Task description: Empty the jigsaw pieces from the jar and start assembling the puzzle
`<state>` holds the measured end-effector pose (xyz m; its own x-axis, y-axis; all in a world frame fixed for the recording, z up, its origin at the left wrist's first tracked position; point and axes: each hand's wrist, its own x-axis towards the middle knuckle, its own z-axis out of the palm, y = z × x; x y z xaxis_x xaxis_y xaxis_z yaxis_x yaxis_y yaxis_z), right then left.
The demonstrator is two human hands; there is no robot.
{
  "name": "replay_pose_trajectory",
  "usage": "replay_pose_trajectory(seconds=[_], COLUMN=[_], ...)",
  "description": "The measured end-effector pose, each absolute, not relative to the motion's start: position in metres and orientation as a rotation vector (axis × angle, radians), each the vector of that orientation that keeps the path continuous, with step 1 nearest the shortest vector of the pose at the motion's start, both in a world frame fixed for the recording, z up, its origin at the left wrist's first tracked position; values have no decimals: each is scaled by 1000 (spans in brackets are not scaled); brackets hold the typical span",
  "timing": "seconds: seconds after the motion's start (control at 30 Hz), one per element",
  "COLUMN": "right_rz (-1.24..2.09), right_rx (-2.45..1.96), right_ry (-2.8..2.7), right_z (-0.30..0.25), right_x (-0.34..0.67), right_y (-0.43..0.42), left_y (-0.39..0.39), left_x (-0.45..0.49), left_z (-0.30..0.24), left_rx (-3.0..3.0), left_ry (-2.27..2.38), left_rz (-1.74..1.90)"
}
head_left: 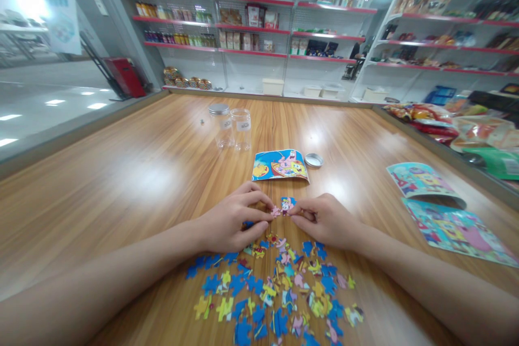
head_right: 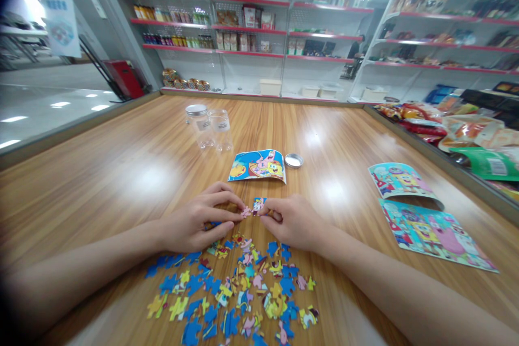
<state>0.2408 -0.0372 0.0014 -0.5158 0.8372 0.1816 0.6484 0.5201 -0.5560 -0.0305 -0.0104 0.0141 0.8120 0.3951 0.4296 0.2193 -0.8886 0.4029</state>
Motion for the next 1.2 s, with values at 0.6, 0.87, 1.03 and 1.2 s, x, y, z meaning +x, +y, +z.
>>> replay_pose_trajectory(seconds=[0.6,0.87,1.03,1.2], right_rz=[607,833,874,898], right_rx=[-1205,-1142,-1125,-1096], right_ry=[-2311,-2098,-2067,-2026], right_z=[4,-1,-3,-3], right_x=[240,243,242,242], right_y=[-39,-27,-23,-21], left_y=[-10,-9,-5,-32], left_x=[-31,-31,-39,-63], left_z=[13,14,13,39], left_rx=[2625,2601,2452,2417], left_ry=[505,510,647,688], left_rz=[764,783,833,792])
